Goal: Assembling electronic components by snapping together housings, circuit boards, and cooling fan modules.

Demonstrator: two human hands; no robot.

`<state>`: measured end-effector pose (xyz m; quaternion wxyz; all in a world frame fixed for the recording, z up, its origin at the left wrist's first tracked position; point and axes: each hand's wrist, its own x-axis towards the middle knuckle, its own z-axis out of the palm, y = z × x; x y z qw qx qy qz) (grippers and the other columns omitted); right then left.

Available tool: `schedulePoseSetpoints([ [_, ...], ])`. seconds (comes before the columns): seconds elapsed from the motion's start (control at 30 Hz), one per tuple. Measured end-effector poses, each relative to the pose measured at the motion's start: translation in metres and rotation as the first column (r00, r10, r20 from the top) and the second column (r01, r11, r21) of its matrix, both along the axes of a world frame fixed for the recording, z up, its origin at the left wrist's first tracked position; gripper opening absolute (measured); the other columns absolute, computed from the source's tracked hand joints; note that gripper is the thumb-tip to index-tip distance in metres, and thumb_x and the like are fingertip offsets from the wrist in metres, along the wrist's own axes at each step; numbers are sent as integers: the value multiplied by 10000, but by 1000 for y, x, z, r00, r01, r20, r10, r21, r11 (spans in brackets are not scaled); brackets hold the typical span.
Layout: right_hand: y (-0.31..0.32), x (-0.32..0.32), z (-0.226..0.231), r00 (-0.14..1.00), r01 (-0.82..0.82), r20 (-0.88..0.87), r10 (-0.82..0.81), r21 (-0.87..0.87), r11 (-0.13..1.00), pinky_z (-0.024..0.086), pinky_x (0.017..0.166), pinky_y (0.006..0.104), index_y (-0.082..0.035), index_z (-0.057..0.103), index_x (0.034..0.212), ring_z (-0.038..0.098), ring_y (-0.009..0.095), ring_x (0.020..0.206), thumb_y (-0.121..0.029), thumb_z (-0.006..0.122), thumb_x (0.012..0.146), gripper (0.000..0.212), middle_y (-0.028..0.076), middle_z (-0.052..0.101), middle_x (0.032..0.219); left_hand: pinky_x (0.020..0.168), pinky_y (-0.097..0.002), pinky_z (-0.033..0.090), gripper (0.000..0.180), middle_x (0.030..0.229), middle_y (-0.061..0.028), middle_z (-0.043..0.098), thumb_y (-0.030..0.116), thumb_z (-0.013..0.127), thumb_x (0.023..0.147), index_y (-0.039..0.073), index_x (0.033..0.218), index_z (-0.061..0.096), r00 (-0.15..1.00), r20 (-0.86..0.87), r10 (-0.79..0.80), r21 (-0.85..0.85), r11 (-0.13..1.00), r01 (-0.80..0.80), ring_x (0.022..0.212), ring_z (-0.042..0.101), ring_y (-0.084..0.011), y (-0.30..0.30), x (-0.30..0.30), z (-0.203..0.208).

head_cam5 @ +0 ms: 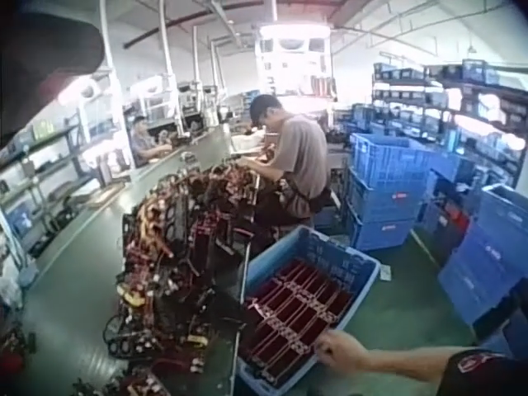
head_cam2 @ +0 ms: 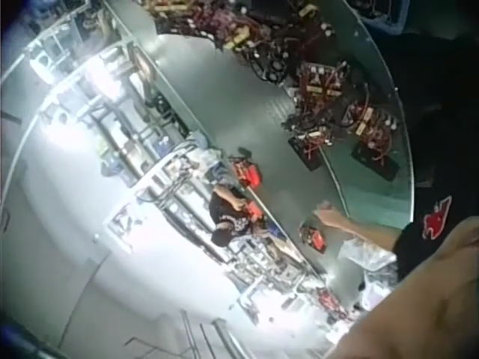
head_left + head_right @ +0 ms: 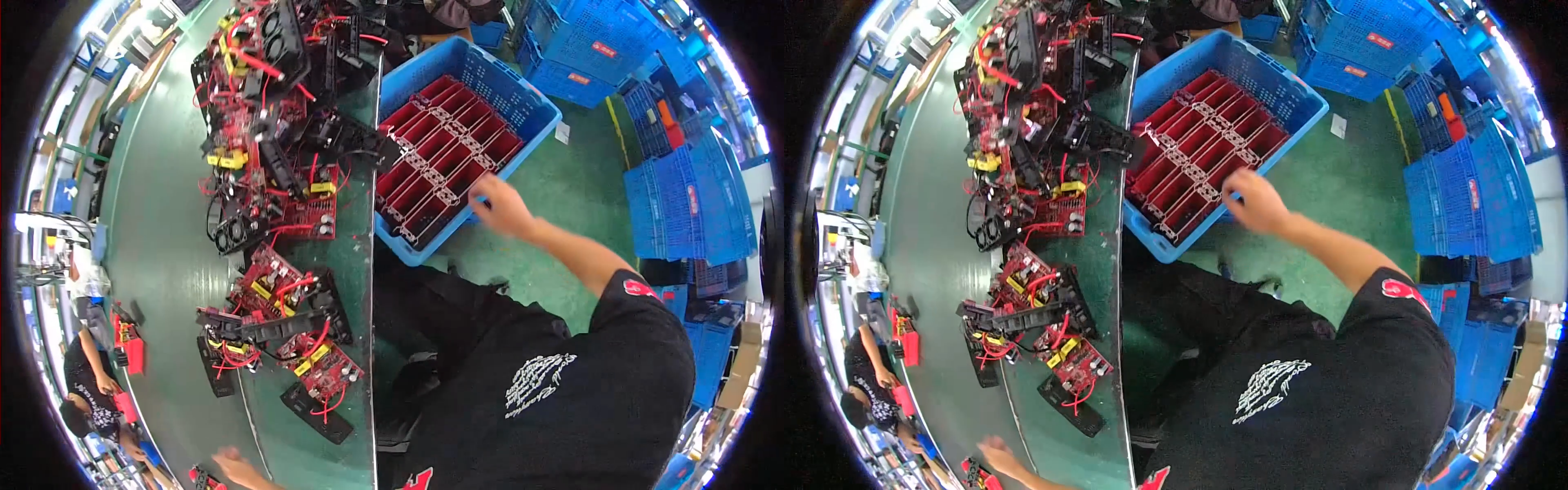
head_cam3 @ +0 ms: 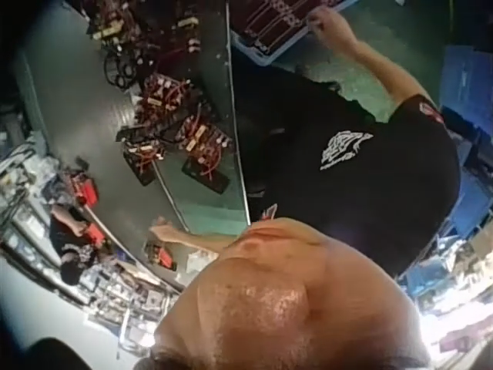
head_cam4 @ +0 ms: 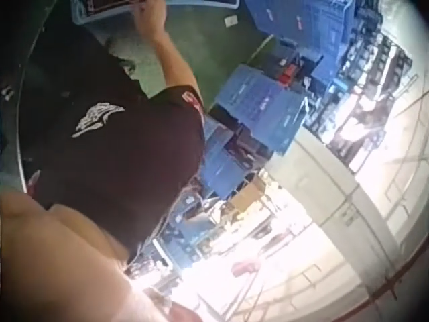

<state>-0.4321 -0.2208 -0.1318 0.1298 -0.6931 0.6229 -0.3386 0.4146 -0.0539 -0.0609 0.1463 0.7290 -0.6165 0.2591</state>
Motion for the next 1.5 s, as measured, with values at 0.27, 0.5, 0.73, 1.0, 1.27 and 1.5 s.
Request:
schedulePoseSetpoints([
  [0.27, -210, -93, -115, 915, -74, -391, 94, 66, 995, 506, 769, 442, -63, 625, 928, 619, 339, 911, -105, 542, 848, 123, 137, 626, 946, 942, -444, 414, 681, 1088, -203, 650, 548, 375, 963, -55, 1202, 581, 618, -151, 772, 464, 607, -645, 1038, 609, -277, 187, -166, -31],
  [0.5, -286, -96, -137, 773, -199, -536, 339, 302, 932, 479, 911, 428, -75, 663, 1039, 610, 342, 1034, -78, 571, 778, 276, 150, 648, 1098, 710, -354, 514, 826, 931, -174, 685, 647, 210, 955, -49, 1151, 607, 148, -785, 601, 428, 700, -572, 855, 652, -264, 255, -349, -26],
  [0.73, -288, -36, -122, 911, -308, -210, 355, 225, 924, 468, 927, 460, -60, 495, 1300, 553, 407, 1103, -199, 579, 773, 552, 234, 531, 1257, 666, -351, 508, 676, 833, -137, 690, 611, 372, 956, 5, 1087, 641, 15, -895, 447, 346, 712, -611, 779, 649, -251, 176, -419, 23],
  [1.0, -268, 44, -184, 1000, -6, 26, 1, 212, 977, 468, 936, 496, 52, 193, 1382, 559, 469, 1092, -347, 805, 685, 1009, 313, 530, 1211, 680, -290, 494, 618, 825, -117, 666, 537, 350, 995, -6, 1114, 618, 27, -899, 437, 365, 783, -504, 769, 624, -217, 176, -455, 21],
  [1.27, -200, -31, -73, 823, -13, 467, -323, 584, 812, 502, 669, 360, -31, 726, 992, 639, 199, 711, -227, 779, 718, 342, 81, 700, 878, 637, -225, 469, 252, 869, -58, 685, 185, 561, 957, -16, 1092, 631, -210, -917, 340, 370, 921, -122, 765, 640, -113, 135, -493, 51],
  [1.5, -9, -27, 145, 987, 100, -61, -148, -492, 865, 512, 764, 345, 19, 644, 984, 637, 249, 839, -104, 747, 763, 273, 123, 643, 967, 679, -228, 467, 305, 867, -38, 651, 228, 435, 1026, 4, 1123, 617, -366, -893, 261, 28, 845, 535, 788, 605, -100, 82, -525, 47],
])
